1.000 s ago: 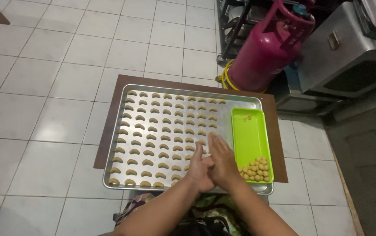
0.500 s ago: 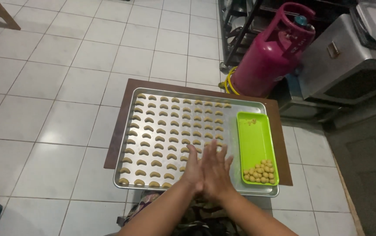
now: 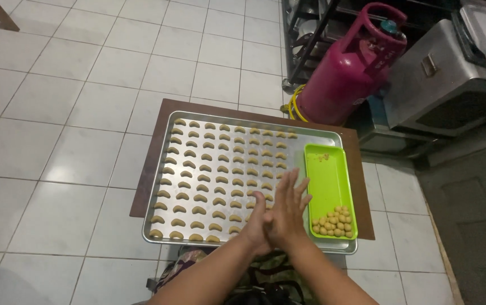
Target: Shaping small dough balls into crescent-shaped pastries and arranging them in rows on a baking sheet.
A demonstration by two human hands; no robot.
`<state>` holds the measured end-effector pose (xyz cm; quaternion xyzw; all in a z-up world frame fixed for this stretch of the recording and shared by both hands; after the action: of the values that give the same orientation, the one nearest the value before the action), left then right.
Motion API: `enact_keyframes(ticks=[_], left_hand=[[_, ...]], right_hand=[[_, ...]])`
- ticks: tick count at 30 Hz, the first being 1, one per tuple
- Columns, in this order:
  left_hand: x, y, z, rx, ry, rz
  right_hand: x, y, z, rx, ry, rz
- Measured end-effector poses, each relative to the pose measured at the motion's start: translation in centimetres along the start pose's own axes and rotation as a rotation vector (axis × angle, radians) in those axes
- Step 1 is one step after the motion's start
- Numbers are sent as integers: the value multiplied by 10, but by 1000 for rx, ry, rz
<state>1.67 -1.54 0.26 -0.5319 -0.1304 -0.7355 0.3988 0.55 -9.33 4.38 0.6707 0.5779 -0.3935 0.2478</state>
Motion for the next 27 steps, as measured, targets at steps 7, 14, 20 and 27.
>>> enact_keyframes(ticks=[7,14,20,27], left_hand=[[-3,2,14,99,-125,-71],[5,-2,20,62,-125,-179],[9,-4,15,-34,-31,10],[5,1,19,20,-409,93]], right_hand=[[16,4,18,-150,-83,-35],[42,-25,16,-460,-128,106],[9,15,16,-23,-82,29],[28,-9,23,-261,-136,-115]])
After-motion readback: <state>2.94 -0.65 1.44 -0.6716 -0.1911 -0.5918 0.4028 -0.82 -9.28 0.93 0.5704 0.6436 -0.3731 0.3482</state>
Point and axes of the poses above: each hand's wrist, its own y-axis towards the middle knuckle, its own x-axis out of the palm, z = x × y, the point moved 2 cm from there along y, towards the middle knuckle, and after that the axes turned 13 degrees about x, right-handed, at the moved point
